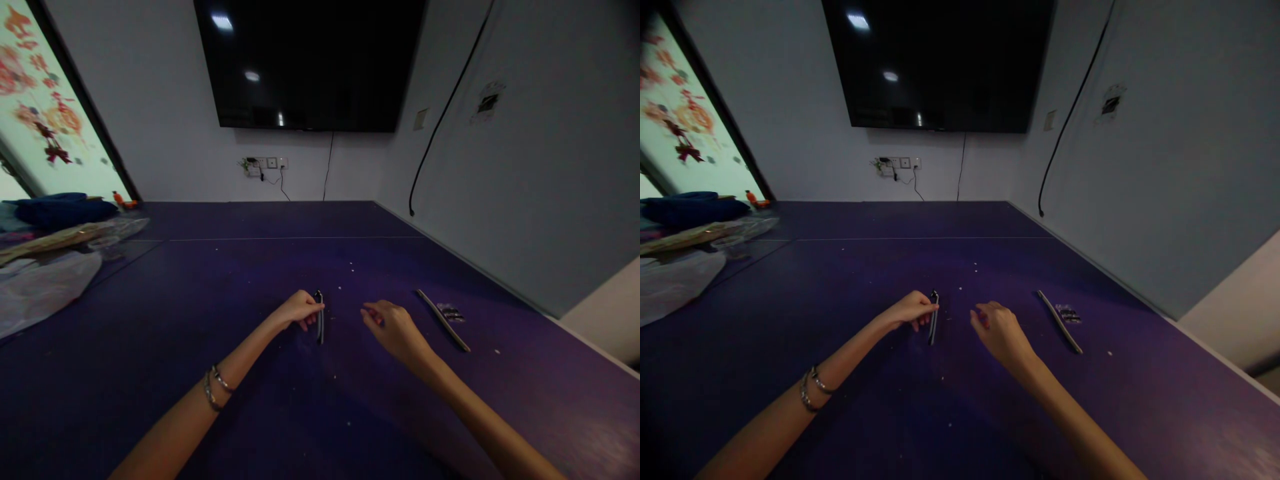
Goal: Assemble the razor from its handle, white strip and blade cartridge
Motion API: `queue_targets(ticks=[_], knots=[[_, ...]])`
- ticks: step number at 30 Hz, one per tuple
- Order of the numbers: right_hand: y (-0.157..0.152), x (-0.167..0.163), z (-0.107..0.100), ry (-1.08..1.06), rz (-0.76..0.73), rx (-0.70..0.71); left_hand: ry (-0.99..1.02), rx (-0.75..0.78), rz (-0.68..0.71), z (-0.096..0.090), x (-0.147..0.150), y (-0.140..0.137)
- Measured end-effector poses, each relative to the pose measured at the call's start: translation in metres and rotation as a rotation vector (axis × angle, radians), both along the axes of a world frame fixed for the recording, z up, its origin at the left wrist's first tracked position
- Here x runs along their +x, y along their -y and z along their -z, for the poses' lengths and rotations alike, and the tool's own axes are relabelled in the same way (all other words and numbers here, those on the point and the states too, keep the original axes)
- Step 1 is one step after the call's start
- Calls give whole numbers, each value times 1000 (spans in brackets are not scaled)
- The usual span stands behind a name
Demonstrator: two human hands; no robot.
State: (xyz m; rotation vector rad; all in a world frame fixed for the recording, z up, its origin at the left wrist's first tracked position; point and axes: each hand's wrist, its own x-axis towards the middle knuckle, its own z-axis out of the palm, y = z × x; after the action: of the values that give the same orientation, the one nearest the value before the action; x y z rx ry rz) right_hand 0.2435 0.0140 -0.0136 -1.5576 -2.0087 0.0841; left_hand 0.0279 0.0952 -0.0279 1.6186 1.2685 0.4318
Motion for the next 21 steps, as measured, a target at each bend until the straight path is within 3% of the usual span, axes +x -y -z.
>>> queue_targets(ticks=[4,10,21], knots=[[-1,27,4,-16,48,-59,-121,-5,17,2,-22,-6],[-2,53,8,3,108,-93,-351,78,73,12,-27,-12],[3,64,12,-43,141,-215,-447,238,112,9,-28,-10]])
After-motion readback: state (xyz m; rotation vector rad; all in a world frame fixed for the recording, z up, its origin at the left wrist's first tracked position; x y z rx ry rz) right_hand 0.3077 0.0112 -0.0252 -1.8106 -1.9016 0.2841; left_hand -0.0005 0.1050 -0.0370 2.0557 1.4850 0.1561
